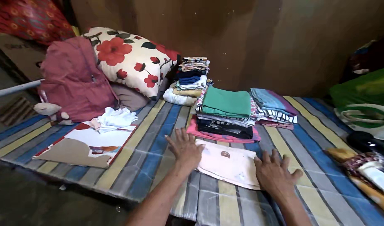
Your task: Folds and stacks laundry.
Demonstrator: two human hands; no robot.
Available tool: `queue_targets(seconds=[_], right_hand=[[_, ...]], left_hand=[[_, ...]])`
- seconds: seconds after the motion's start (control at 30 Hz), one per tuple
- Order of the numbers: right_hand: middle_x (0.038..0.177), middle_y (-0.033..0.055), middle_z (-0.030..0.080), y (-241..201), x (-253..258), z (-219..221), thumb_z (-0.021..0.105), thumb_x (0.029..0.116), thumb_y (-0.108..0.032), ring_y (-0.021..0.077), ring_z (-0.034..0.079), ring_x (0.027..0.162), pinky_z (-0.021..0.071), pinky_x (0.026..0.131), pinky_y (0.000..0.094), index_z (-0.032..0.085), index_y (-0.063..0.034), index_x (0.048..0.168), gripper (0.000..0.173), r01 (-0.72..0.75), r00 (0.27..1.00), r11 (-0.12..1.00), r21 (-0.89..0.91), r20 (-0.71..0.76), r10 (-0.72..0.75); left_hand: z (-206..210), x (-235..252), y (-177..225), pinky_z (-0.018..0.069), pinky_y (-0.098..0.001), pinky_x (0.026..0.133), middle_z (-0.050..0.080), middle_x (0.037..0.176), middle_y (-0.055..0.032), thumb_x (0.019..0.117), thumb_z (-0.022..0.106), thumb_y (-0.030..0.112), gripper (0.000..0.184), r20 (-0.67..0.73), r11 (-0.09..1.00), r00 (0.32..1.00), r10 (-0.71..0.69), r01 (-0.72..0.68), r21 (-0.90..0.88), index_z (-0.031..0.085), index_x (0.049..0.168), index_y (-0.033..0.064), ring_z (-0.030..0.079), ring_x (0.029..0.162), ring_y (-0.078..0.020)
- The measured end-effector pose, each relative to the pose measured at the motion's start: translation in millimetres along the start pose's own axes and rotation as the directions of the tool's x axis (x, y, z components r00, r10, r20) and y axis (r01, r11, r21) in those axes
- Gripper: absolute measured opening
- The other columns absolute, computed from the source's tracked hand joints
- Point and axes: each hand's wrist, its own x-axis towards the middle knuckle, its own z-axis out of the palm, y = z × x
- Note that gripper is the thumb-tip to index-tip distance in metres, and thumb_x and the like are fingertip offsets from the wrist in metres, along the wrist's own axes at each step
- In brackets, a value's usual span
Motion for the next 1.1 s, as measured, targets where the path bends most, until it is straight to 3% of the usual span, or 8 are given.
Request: queue_targets(seconds=[0.07, 0.17, 0.3, 0.43, 0.57, 0.83, 0.93, 1.1], right_hand=[[0.158, 0.0341, 0.035, -23, 0, 9, 0.049, 0.1056, -0.026, 0.0573, 0.027, 0.148, 0.0165, 0.110, 0.0828, 0.048, 0.0057, 0.149, 0.053, 0.186, 0.967, 0.982, 0.025, -0.180, -0.179], [0.161, 0.0246, 0.037, -57, -2, 28, 0.044, 0.1053, -0.021, 0.0440, 0.028, 0.153, 0.0156, 0.120, 0.0697, 0.044, 0.0041, 0.152, 0.053, 0.344, 0.937, 0.926, 0.156, 0.013, -0.350], [0.166, 0.0141, 0.034, -34, 10, 22, 0.035, 0.1094, -0.048, 0.0430, 0.024, 0.154, 0.0160, 0.115, 0.0753, 0.038, -0.0112, 0.159, 0.062, 0.197, 0.948, 0.980, -0.003, 0.255, -0.190], [0.168, 0.0165, 0.028, 2, 15, 7, 0.034, 0.1109, -0.044, 0.0410, 0.018, 0.157, 0.0081, 0.118, 0.0742, 0.032, -0.0061, 0.161, 0.063, 0.033, 0.963, 0.997, 0.071, 0.265, -0.051], [0.164, 0.0231, 0.032, 1, 10, 5, 0.046, 0.1061, -0.051, 0.0434, 0.021, 0.155, 0.0109, 0.117, 0.0747, 0.039, 0.0013, 0.155, 0.072, -0.072, 0.978, 0.991, 0.108, 0.204, 0.049], [0.122, 0.0300, 0.065, -13, 7, 0, 0.061, 0.0998, -0.011, 0.0480, 0.062, 0.118, 0.0433, 0.103, 0.0652, 0.056, 0.0046, 0.135, 0.039, 0.000, 0.997, 0.936, 0.353, 0.074, -0.028], [0.111, 0.0291, 0.069, -9, 7, -6, 0.062, 0.0984, -0.006, 0.0454, 0.068, 0.104, 0.0521, 0.092, 0.0600, 0.055, 0.0055, 0.134, 0.038, -0.022, 0.998, 0.887, 0.461, 0.060, -0.006], [0.109, 0.0244, 0.066, 6, 4, -18, 0.062, 0.0959, -0.001, 0.0342, 0.068, 0.092, 0.0549, 0.082, 0.0512, 0.050, 0.0057, 0.137, 0.043, -0.102, 0.976, 0.762, 0.640, 0.214, -0.049]], left_hand=[[5, -12, 20, -0.0009, -0.0802, 0.114, 0.015, 0.169, -0.0246, 0.1050, 0.049, 0.049, 0.069, -0.126, 0.974, 0.973, 0.194, -0.206, -0.094, 0.041, 0.156, 0.0033, 0.004, 0.156, -0.0475], [16, -20, 46, -0.0020, -0.0753, 0.118, 0.020, 0.169, -0.0188, 0.1086, 0.037, 0.049, 0.063, 0.035, 0.880, 0.906, 0.422, -0.401, -0.254, 0.036, 0.160, 0.0127, 0.008, 0.158, -0.0390], [16, -4, 23, 0.0003, -0.0790, 0.115, 0.016, 0.171, -0.0160, 0.1052, 0.033, 0.063, 0.073, 0.241, 0.969, 0.941, 0.238, -0.213, -0.124, 0.031, 0.163, 0.0185, 0.008, 0.158, -0.0411], [5, 1, 1, 0.0054, -0.0792, 0.114, 0.015, 0.170, -0.0206, 0.1068, 0.034, 0.059, 0.075, 0.225, 0.989, 0.974, 0.016, 0.017, -0.145, 0.019, 0.166, 0.0155, 0.010, 0.157, -0.0440], [-3, -7, -1, 0.0053, -0.0778, 0.115, 0.031, 0.164, -0.0223, 0.1015, 0.040, 0.067, 0.082, 0.243, 0.986, 0.967, -0.082, 0.114, -0.120, 0.045, 0.152, 0.0033, 0.016, 0.155, -0.0428], [-7, -15, -4, 0.0345, -0.0595, 0.115, 0.054, 0.142, -0.0260, 0.0983, 0.066, 0.041, 0.067, 0.170, 0.922, 0.985, 0.016, 0.051, -0.384, 0.049, 0.145, -0.0040, 0.049, 0.136, -0.0402], [-8, -14, -8, 0.0464, -0.0530, 0.107, 0.061, 0.133, -0.0265, 0.0975, 0.069, 0.028, 0.066, 0.210, 0.828, 0.974, 0.084, 0.049, -0.559, 0.041, 0.149, -0.0023, 0.060, 0.124, -0.0369], [-13, -12, -18, 0.0518, -0.0492, 0.101, 0.063, 0.128, -0.0249, 0.0986, 0.064, 0.011, 0.053, 0.244, 0.718, 0.960, 0.137, 0.074, -0.692, 0.044, 0.146, -0.0019, 0.065, 0.115, -0.0331]])
